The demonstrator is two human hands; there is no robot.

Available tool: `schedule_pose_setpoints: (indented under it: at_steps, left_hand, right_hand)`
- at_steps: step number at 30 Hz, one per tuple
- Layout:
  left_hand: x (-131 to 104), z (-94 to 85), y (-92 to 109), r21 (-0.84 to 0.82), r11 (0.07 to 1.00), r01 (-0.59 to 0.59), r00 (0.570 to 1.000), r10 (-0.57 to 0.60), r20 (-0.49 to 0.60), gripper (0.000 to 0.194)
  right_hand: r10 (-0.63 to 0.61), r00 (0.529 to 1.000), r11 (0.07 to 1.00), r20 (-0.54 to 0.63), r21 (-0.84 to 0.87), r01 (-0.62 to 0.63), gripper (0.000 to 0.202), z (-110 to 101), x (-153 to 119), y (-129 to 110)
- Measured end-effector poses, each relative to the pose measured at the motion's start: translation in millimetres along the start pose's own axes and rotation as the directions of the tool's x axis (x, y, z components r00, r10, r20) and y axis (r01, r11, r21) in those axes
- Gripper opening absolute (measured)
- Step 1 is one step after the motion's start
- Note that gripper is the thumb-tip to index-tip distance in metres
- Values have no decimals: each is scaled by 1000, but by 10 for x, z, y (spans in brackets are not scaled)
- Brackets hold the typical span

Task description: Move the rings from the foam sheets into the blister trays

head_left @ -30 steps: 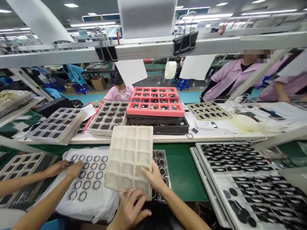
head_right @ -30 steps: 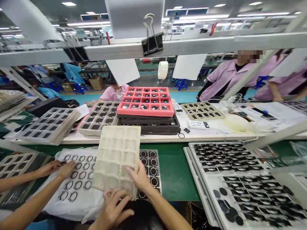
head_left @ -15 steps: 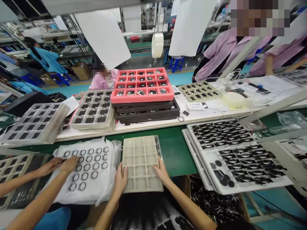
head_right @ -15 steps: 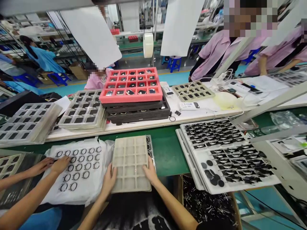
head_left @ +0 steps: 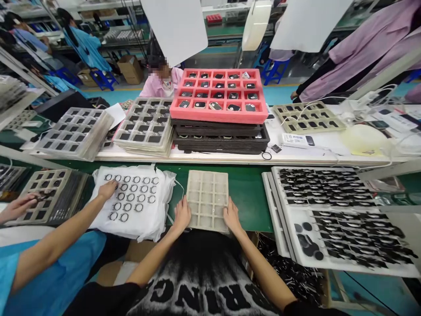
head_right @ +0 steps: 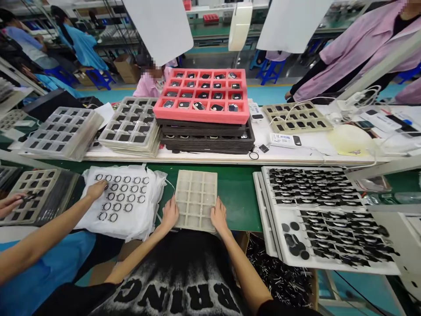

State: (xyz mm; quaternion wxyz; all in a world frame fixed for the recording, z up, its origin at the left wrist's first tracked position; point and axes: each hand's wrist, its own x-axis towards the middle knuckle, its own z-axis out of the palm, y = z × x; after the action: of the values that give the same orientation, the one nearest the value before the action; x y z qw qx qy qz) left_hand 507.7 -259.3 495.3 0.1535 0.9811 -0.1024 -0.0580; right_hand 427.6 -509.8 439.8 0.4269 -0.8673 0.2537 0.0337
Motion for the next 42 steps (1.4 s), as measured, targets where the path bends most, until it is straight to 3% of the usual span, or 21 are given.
schedule_pose_setpoints:
  at_steps: [3,7,10,14,17,19,21,23,25,27,30,32,35,39,42]
  left_hand:
    - [-35,5,-10,-22,1000,15,999,-14,33,59]
    - [-20,3,24,-67,998,19,999,-17,42,60]
    - [-51,6,69,-95,995,10,999,-5,53,59]
    - [-110,-74,6,-102,993,-61,998,64,19,57]
    - [-145,-281,-315,-72,997,-17,995,10,-102,50]
    - [-175,-477,-681,-52,989,139,975,-146,-166,45]
    - [-220,-672,-1106,-13,948,318,932,-315,-181,42]
    - [-273,-822,-1501,36,900,435,889,-423,-177,39]
    - [-322,-902,-1797,85,876,474,875,-459,-153,38]
    - [-357,-923,-1981,116,885,451,891,-439,-115,36]
    - [-373,-915,-2118,137,915,380,925,-375,-65,29]
    - [-354,-933,-2168,132,929,345,938,-341,-53,26]
    - [-249,-1010,-2201,119,945,304,951,-294,-94,26]
    - [19,-1092,-2174,134,950,283,952,-260,-162,34]
    - [179,-1087,-2173,158,956,247,967,-235,-96,31]
  right_hand:
    - [-106,994,993,-32,57,108,76,12,70,79]
    - [-156,986,971,-56,172,164,74,32,78,127]
    - [-105,993,974,-48,196,112,75,22,36,143]
    - [-45,999,995,-15,91,46,79,-68,-49,75]
    - [-110,984,991,-141,-96,97,87,-184,-163,-90]
    - [-236,942,957,-240,-225,183,89,-237,-235,-292]
    - [-396,888,900,-235,-294,323,82,-206,-277,-594]
    - [-536,837,823,-112,-288,489,69,-45,-288,-997]
    - [-640,765,735,75,-231,637,57,254,-287,-1470]
    - [-695,661,641,283,-174,748,53,652,-283,-1958]
    - [-645,538,522,543,-201,829,52,1275,-263,-2567]
    - [-557,543,499,629,-269,824,52,1607,-224,-2819]
    - [-462,577,491,674,-347,799,44,1908,-139,-2958]
    - [-487,528,468,696,-302,830,29,2022,-69,-2915]
    - [-502,564,553,656,-257,792,23,2016,-77,-2891]
